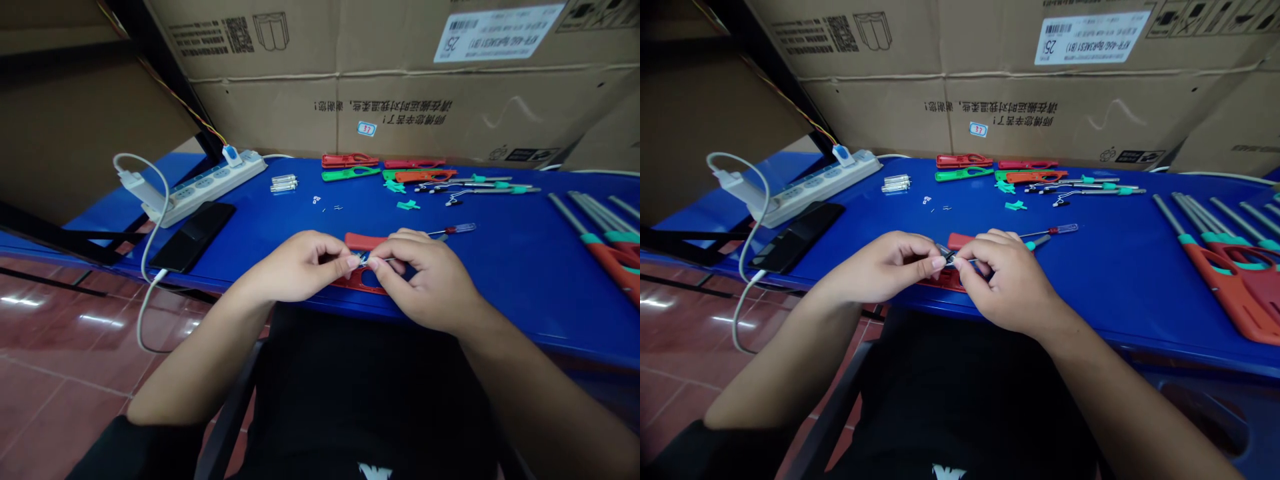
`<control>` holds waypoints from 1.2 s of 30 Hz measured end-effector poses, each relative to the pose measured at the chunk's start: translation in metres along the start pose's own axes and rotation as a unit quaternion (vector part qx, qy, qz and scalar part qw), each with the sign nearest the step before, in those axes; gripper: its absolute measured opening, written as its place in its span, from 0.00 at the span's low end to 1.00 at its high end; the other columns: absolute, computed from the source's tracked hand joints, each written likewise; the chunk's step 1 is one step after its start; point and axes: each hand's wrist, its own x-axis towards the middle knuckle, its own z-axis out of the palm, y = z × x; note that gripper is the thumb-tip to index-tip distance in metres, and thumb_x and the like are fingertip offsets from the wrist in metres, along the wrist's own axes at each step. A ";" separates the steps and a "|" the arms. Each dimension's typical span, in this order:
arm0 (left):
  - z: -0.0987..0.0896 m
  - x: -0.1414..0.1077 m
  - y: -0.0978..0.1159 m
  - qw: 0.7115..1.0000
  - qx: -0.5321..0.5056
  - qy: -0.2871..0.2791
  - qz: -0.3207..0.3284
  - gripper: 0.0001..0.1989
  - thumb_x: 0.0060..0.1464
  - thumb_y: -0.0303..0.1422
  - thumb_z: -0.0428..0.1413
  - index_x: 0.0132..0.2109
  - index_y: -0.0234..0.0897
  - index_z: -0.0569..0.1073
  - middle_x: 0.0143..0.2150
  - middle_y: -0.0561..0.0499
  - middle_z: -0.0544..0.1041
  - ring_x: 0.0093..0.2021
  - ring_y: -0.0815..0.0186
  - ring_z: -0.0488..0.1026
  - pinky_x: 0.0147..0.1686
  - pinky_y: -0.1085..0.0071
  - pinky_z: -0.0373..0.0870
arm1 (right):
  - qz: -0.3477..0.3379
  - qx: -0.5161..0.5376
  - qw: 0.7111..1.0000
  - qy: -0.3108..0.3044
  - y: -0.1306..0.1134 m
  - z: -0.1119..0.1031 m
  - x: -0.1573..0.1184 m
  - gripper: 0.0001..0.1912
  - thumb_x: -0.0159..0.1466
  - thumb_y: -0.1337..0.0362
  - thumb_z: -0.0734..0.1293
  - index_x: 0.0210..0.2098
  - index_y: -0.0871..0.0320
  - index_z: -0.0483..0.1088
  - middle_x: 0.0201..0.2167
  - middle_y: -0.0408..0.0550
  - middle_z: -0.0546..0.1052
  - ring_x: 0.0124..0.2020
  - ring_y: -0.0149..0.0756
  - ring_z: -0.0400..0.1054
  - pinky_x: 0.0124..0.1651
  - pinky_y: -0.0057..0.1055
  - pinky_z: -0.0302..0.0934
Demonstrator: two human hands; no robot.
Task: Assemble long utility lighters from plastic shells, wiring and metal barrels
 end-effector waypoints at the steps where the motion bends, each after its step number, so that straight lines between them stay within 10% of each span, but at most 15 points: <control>1: -0.002 -0.001 0.001 0.999 0.035 -0.009 0.013 0.16 0.64 0.40 0.54 0.34 0.33 0.77 0.30 0.52 0.75 0.31 0.70 0.68 0.33 0.74 0.63 | 0.004 0.001 1.000 -0.004 0.000 -0.001 0.000 0.08 0.65 0.68 0.65 0.29 0.56 0.73 0.20 0.39 0.65 0.26 0.32 0.60 0.35 0.34 0.54; 11: -0.006 -0.002 0.005 0.977 0.162 -0.065 0.124 0.18 0.66 0.36 0.50 0.28 0.35 0.70 0.26 0.53 0.70 0.28 0.70 0.65 0.31 0.72 0.61 | 0.036 0.009 0.999 -0.034 -0.004 -0.002 -0.002 0.10 0.66 0.66 0.65 0.28 0.55 0.73 0.19 0.39 0.66 0.26 0.32 0.62 0.36 0.35 0.56; 23: -0.011 0.000 0.002 0.986 0.061 -0.102 0.113 0.17 0.68 0.35 0.49 0.32 0.35 0.73 0.32 0.51 0.76 0.32 0.70 0.70 0.35 0.75 0.65 | -0.159 -0.066 0.985 -0.007 0.003 -0.010 -0.001 0.07 0.68 0.66 0.67 0.42 0.52 0.78 0.36 0.47 0.80 0.38 0.37 0.71 0.44 0.38 0.63; 36: -0.007 0.000 0.001 0.986 0.095 -0.064 0.123 0.15 0.67 0.36 0.51 0.35 0.32 0.76 0.32 0.50 0.76 0.33 0.69 0.71 0.35 0.74 0.66 | -0.130 -0.031 0.990 0.042 -0.002 -0.002 -0.004 0.07 0.67 0.71 0.66 0.35 0.56 0.75 0.32 0.47 0.78 0.36 0.36 0.71 0.42 0.36 0.67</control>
